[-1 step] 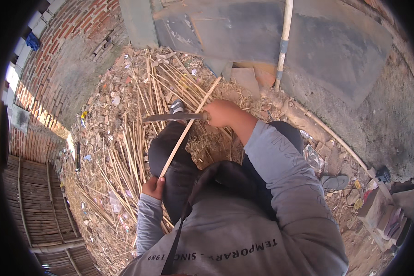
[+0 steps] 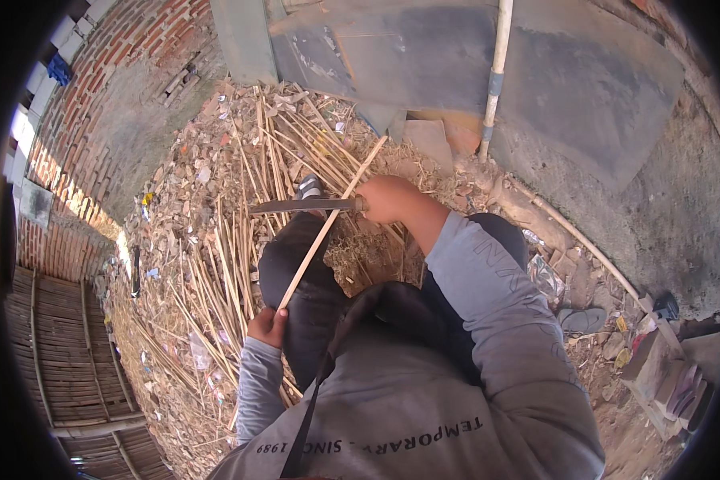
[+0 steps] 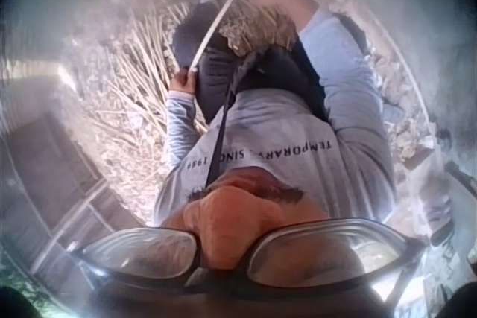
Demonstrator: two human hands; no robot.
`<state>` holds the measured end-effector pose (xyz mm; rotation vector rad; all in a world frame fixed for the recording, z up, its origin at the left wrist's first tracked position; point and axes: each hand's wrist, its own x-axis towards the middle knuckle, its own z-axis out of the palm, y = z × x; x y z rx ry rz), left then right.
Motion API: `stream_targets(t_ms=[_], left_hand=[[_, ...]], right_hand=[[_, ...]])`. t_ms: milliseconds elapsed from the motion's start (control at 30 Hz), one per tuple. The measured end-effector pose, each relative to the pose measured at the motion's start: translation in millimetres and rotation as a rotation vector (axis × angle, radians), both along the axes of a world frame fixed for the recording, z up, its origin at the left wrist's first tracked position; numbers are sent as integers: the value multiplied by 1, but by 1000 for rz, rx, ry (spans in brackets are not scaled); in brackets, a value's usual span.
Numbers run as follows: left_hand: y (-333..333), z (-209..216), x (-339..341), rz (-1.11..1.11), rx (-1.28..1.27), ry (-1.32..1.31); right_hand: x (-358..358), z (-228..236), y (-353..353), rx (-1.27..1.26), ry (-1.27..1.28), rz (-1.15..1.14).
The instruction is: The person uses a machete to shave thin strips of wood over a pile of dry debris. They hold a wood strip in one hand and pull the machete blade along its surface repeatedly to thin and smooth it.
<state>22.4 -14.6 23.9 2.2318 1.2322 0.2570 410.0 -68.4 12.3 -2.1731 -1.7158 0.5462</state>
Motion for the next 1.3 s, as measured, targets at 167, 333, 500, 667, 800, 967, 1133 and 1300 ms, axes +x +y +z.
stream_targets(t_ms=[167,333,500,667,800,967,1133,1300], left_hand=[[3,-9,-4,-38,90,-21],[5,-7,-5,-23,35,112],[3,-14,-5,-5,75,20],[-7,-3,3,-6,177,72],[-12,4,4,15,181,119],[-12,3,7,1,210,148],[1,-1,-5,-35,84,147],[16,-11,-6,-76,-102,-24]], right_hand=[[-3,7,1,-21,-23,-5],[-7,13,-1,13,-51,-37],[-10,20,-2,107,-30,-40],[-17,4,5,173,115,-49],[-25,7,2,173,28,30],[-28,5,1,149,-6,-14],[-38,28,-2,70,-83,60],[-2,-2,4,81,22,-134]])
